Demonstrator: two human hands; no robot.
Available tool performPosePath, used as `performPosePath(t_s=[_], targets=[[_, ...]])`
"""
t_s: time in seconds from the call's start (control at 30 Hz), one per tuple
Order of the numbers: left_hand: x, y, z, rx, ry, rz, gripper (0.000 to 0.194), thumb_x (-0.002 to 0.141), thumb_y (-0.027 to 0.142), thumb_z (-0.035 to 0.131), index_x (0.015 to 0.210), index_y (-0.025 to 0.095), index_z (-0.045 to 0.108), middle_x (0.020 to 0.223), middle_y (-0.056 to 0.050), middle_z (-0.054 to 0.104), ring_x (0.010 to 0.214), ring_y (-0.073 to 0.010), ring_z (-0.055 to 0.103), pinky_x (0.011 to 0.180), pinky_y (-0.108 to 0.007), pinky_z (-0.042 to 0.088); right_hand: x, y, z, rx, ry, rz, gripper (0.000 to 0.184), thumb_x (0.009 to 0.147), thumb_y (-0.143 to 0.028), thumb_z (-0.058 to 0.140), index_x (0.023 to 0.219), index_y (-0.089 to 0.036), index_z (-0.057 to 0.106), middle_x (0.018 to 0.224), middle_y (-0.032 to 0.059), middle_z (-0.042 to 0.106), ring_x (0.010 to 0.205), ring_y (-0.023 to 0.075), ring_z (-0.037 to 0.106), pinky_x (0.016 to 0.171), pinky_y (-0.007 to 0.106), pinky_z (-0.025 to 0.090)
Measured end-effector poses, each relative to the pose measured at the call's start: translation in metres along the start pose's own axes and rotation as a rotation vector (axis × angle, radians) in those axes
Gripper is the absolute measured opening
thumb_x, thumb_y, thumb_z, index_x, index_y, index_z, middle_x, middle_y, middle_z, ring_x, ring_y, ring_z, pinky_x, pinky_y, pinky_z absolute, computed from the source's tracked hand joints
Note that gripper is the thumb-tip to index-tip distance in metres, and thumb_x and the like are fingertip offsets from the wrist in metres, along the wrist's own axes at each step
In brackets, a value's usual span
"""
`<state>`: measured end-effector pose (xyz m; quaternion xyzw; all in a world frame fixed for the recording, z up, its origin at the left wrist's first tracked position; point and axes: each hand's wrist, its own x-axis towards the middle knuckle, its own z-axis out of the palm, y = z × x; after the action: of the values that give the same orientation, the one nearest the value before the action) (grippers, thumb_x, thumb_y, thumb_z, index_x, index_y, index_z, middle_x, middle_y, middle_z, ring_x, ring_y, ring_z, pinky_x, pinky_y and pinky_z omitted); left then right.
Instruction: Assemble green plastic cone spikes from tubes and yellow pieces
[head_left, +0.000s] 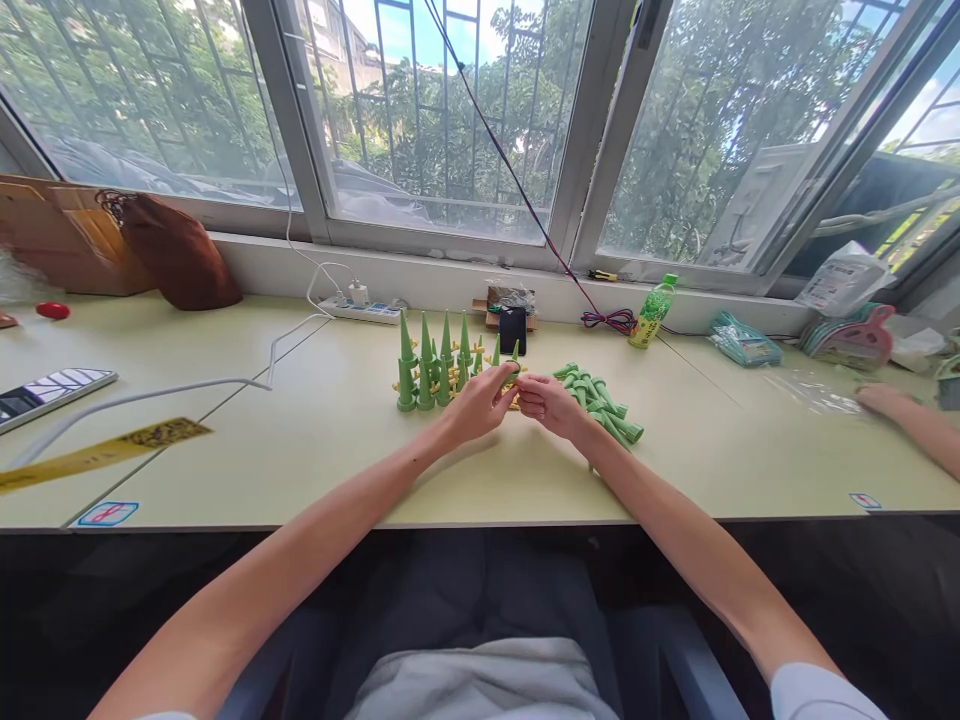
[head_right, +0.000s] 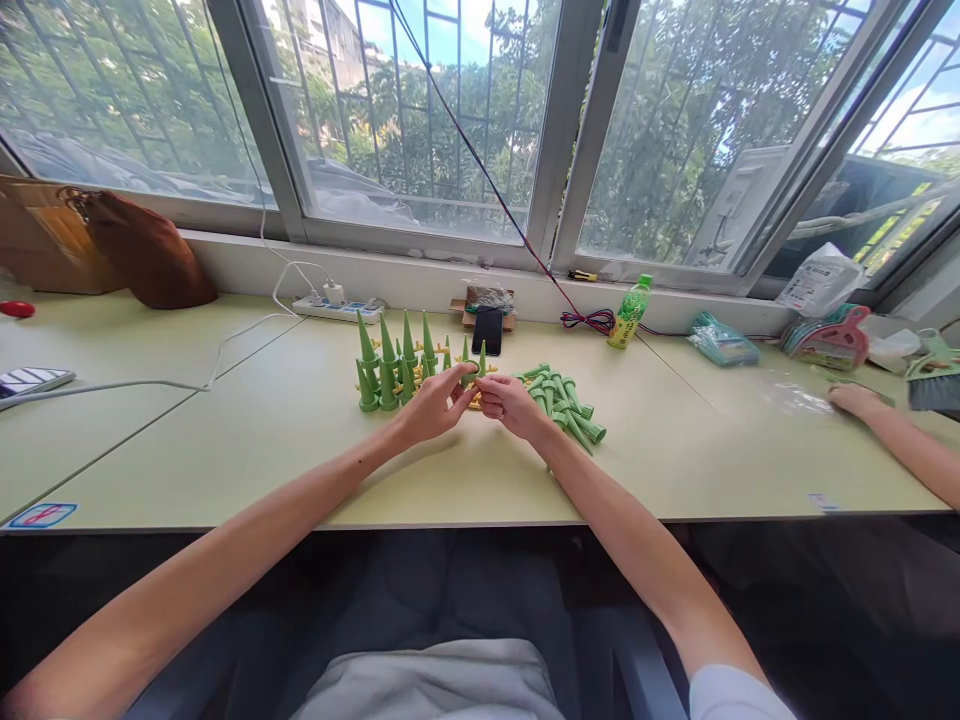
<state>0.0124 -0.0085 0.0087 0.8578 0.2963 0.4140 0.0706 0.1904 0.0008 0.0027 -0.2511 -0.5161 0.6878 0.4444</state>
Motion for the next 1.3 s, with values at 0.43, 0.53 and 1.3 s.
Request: performPosePath(t_s=[0.43,0.53,1.3], targets=[[0.001,0.004,-0.004,-0.092,-0.033,-0.069,0.016,0.093,0.024,0.052,0.108,0.02,0.047,0.065,0.006,0.045,0.051,-0.0086,0.036,0.052,-0.021,0.029,-0.001,-0.001,0.005,-0.071,0.102,-0.054,0.041,0.064,-0.043,0.086,0.065,-0.016,0.055,0.047,-0.0107,0.029,0.041,0.002,0.023,0.041,0.021,0.014],[0.001,0.003,-0.004,-0.118,-0.048,-0.101,0.019,0.09,0.022,0.053,0.108,0.021,0.047,0.061,0.008,0.042,0.05,-0.0088,0.036,0.052,-0.021,0.029,-0.001,0.0,0.006,-0.14,0.117,-0.08,0.04,0.065,-0.045,0.085,0.065,-0.016,0.056,0.047,-0.0098,0.033,0.041,0.0021,0.024,0.042,0.021,0.014],[0.003,-0.003,-0.002,-0.367,0.008,-0.331,0.042,0.081,0.035,0.069,0.113,0.02,0.046,0.072,0.003,0.062,0.047,-0.0122,0.061,0.043,-0.021,0.044,-0.001,0.002,0.012,-0.499,0.25,-0.307,0.043,0.08,-0.058,0.066,0.069,-0.019,0.054,0.051,-0.0066,0.039,0.044,0.0065,0.034,0.043,0.023,0.026]])
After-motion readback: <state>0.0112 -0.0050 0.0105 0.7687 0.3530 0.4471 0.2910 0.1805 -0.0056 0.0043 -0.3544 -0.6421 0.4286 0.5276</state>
